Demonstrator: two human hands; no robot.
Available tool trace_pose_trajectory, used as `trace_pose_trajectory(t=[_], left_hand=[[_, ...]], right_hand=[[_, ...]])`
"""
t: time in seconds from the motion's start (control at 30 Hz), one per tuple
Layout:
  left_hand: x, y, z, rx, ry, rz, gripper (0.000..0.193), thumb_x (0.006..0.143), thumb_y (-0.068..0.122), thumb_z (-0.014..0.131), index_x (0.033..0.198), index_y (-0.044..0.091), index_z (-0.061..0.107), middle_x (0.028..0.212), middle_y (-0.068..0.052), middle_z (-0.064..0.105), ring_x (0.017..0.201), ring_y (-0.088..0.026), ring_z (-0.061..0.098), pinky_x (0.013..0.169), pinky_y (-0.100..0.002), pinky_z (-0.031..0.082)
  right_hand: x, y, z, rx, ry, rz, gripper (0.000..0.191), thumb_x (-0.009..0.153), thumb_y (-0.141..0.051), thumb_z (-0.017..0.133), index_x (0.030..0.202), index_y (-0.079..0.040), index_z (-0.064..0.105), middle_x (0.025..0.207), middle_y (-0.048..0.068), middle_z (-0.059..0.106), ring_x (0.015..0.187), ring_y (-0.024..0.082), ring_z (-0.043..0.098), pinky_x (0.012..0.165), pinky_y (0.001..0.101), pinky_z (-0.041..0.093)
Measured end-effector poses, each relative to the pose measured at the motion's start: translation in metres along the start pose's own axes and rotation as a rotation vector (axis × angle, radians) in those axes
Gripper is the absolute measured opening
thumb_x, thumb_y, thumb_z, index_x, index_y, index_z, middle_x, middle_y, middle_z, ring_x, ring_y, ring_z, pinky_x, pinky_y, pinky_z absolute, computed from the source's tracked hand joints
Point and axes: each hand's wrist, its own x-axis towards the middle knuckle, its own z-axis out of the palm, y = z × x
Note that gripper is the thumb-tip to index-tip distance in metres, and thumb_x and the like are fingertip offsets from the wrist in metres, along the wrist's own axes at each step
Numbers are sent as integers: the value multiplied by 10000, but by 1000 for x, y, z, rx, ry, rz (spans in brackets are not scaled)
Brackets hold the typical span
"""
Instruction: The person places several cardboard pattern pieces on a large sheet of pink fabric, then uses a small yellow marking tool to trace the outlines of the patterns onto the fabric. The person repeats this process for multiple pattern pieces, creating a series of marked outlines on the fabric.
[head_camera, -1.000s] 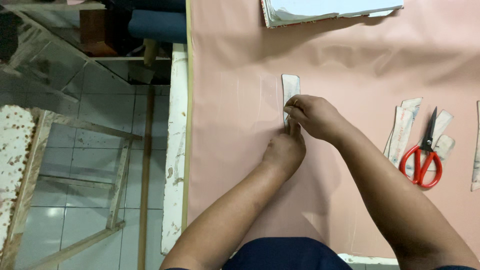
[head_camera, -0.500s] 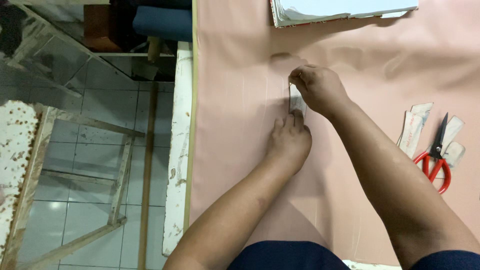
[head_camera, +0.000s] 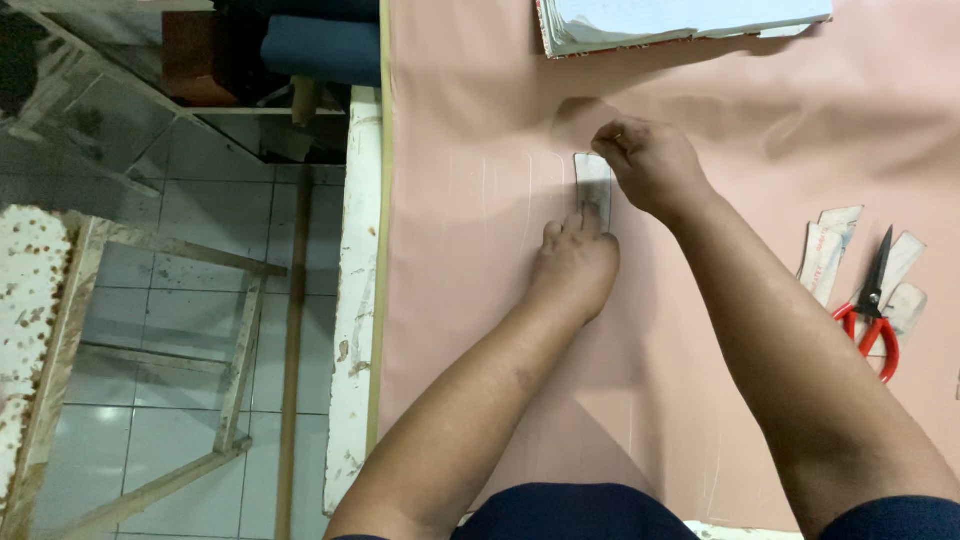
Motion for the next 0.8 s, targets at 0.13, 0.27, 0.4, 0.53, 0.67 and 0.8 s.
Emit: trace_pose_trajectory(t=[0.13, 0.27, 0.4, 0.53, 0.67, 0.8], left_hand=[[1, -7, 3, 88, -8, 44, 209, 851, 41, 594, 1021, 32, 717, 1493, -197, 475, 1170, -305, 553, 984, -464, 433], [5, -10, 10, 122, 0, 34, 297, 863, 41, 591, 1151, 42, 663, 1496, -172, 479, 1228, -272, 541, 954, -472, 429], [4, -19, 16, 115, 67, 65, 513, 743, 94, 681, 1246, 20, 609, 1490, -138, 475, 1180, -263, 544, 898, -491, 422], [3, -28, 19, 141, 124, 77, 294, 845, 116, 667, 1138, 105, 679, 1525, -60, 508, 1201, -229, 556, 940, -494, 418], [3, -31, 18, 196, 111, 101, 307, 824, 122, 706, 1128, 161, 699, 1534, 4, 511, 1193, -200, 552, 940, -513, 412], [4, -29, 11, 169, -8, 62, 427, 755, 182, 775, 1170, 148, 682, 1541, -3, 470, 1219, -220, 519, 928, -513, 405]], right_hand=[[-6, 8, -12, -78, 11, 65, 136, 1005, -190, 694, 1059, -80, 754, 954, 137, 746, 822, 317, 704, 739, 417, 545], [-17, 9, -13, 18, 47, 86, 147, 1002, -181, 692, 1072, -62, 742, 968, 154, 741, 830, 308, 715, 750, 403, 556], [-41, 3, -11, 37, 65, 65, 156, 996, -168, 701, 1079, -44, 747, 985, 161, 745, 867, 302, 724, 778, 388, 565], [-90, -11, -9, 81, 28, 128, 171, 984, -174, 696, 1075, -36, 738, 988, 143, 757, 891, 264, 746, 792, 358, 578], [-134, -29, -6, 129, -22, 120, 162, 964, -157, 673, 1071, -50, 732, 978, 118, 760, 883, 254, 749, 776, 352, 584], [-162, -43, -7, 70, -64, 91, 137, 955, -157, 681, 1038, -63, 736, 959, 102, 750, 855, 279, 724, 758, 371, 577]])
